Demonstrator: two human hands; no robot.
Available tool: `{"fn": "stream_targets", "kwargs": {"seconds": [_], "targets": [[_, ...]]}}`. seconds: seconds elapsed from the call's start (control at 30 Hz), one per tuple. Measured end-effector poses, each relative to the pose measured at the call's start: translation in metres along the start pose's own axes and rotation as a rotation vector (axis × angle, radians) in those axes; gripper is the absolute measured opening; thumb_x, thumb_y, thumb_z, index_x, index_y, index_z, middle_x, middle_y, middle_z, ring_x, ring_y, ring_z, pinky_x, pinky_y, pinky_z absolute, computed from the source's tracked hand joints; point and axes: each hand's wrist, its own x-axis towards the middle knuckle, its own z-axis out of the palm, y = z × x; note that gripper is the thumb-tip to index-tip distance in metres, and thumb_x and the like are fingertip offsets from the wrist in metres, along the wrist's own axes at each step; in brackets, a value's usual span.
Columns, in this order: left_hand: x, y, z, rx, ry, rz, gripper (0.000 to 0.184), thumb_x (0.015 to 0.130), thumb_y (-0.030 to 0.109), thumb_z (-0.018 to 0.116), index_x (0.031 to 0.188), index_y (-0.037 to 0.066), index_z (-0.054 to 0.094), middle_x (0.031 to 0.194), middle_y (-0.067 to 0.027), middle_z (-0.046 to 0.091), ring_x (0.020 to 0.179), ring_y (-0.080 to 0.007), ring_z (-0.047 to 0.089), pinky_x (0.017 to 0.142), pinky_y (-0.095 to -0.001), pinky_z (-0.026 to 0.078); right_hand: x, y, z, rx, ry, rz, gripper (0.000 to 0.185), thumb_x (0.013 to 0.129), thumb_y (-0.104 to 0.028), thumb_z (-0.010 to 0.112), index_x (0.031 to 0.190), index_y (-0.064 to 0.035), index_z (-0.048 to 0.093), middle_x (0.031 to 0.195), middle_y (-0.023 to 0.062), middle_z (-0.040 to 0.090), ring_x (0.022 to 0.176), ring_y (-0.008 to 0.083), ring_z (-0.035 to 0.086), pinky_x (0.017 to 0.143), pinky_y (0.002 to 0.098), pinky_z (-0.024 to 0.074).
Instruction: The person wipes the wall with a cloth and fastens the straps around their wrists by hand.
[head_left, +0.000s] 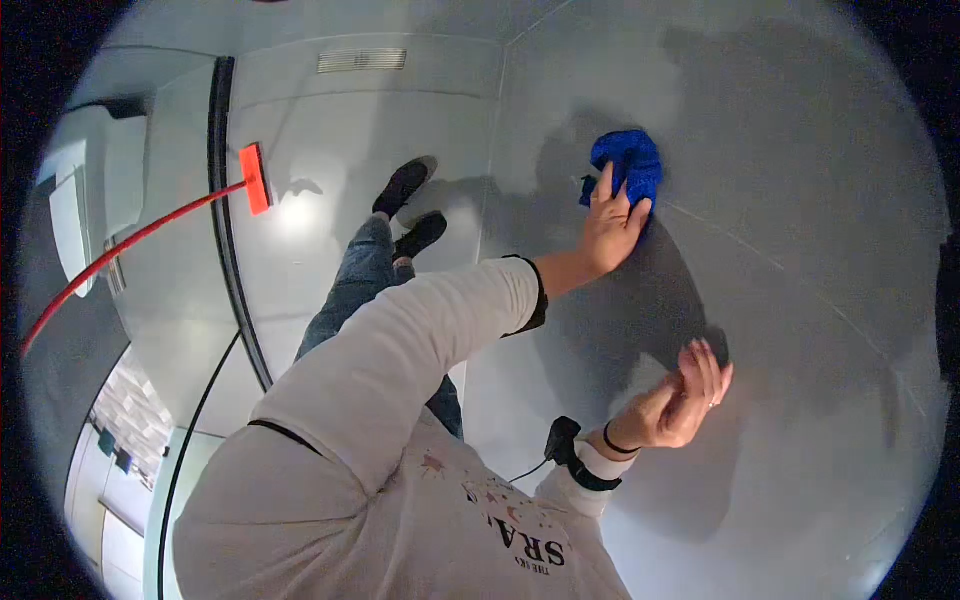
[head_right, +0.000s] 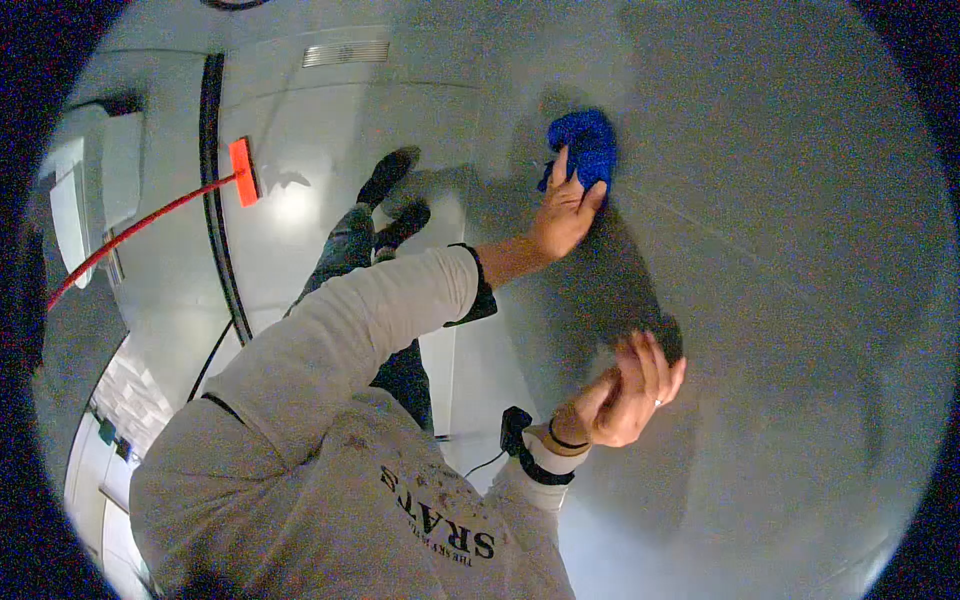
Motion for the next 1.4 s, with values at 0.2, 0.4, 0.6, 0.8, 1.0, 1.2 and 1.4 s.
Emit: {"fn": "stream_targets", "kwargs": {"seconds": [0.2,0.4,0.6,0.8,1.0,1.2,1.4], "targets": [[0.041,-0.045,-0.032,0.107,0.089,0.013,0.051,0.09,0.03,0.048,0.134,0.009,0.035,0.141,-0.0273,0.016,0.123,-0.0463,0.028,0.102,-0.0501,0.025,0.014,-0.002,0.055,-0.067,0.072,0.002,0.017,0.076,0.007,0.053,0.084,-0.0039,0.064,0.088,0.0079,0.067,0.089,0.022,0.063,0.097,0.0478,0.0346],[0.053,-0.087,-0.027,0.15,0.195,0.083,0.048,0.089,0.031,0.049,0.125,0.0,0.043,0.137,-0.031,0.023,0.12,-0.0478,0.032,0.1,-0.0497,0.027,0.004,0.005,0.072,-0.21,0.085,0.006,0.015,0.078,0.003,0.056,0.082,-0.0076,0.066,0.086,0.0034,0.067,0.089,0.0192,0.063,0.1,0.0407,0.0312],[0.081,-0.088,-0.038,0.118,0.161,-0.314,0.059,0.091,0.039,0.041,0.122,-0.01,0.042,0.136,-0.0319,0.023,0.119,-0.0482,0.032,0.1,-0.0467,0.028,0.036,-0.003,0.082,-0.422,0.01,-0.007,0.01,0.08,-0.008,0.058,0.08,-0.0123,0.067,0.086,-0.001,0.068,0.088,0.0154,0.063,0.099,0.0352,0.0284],[0.087,-0.15,-0.022,0.411,0.045,-0.343,0.057,0.092,0.038,0.036,0.123,-0.01,0.041,0.134,-0.0313,0.028,0.119,-0.0472,0.033,0.1,-0.0466,0.029,0.031,0.003,0.066,-0.522,-0.033,-0.019,0.013,0.081,-0.009,0.056,0.079,-0.0144,0.067,0.085,-0.0017,0.068,0.088,0.013,0.062,0.099,0.0344,0.0253],[0.1,-0.18,-0.037,1.121,-0.293,-0.006,0.048,0.085,0.018,0.045,0.126,-0.004,0.039,0.12,-0.0277,0.045,0.113,-0.0419,0.041,0.098,-0.053,0.029,0.04,0.002,0.054,-0.539,-0.042,-0.01,0.014,0.079,-0.008,0.055,0.081,-0.0157,0.067,0.085,-0.0017,0.068,0.088,0.0128,0.061,0.1,0.0349,0.0226],[0.115,-0.244,-0.008,0.747,0.03,-0.331,0.046,0.083,0.012,0.046,0.126,-0.003,0.039,0.116,-0.0213,0.051,0.109,-0.0377,0.046,0.096,-0.0533,0.03,0.045,0.002,0.057,-0.582,-0.07,-0.005,0.014,0.079,-0.01,0.055,0.081,-0.017,0.067,0.086,-0.0037,0.068,0.087,0.0119,0.06,0.099,0.0349,0.0226],[0.095,-0.141,-0.024,0.579,-0.022,-0.232,0.044,0.091,0.035,0.04,0.121,0.005,0.048,0.122,-0.0298,0.044,0.115,-0.0515,0.035,0.091,-0.0538,0.037,0.03,0.002,0.06,-0.552,-0.026,-0.04,0.012,0.08,-0.014,0.056,0.079,-0.018,0.067,0.085,-0.005,0.067,0.085,0.0111,0.06,0.097,0.0349,0.0248]]}}
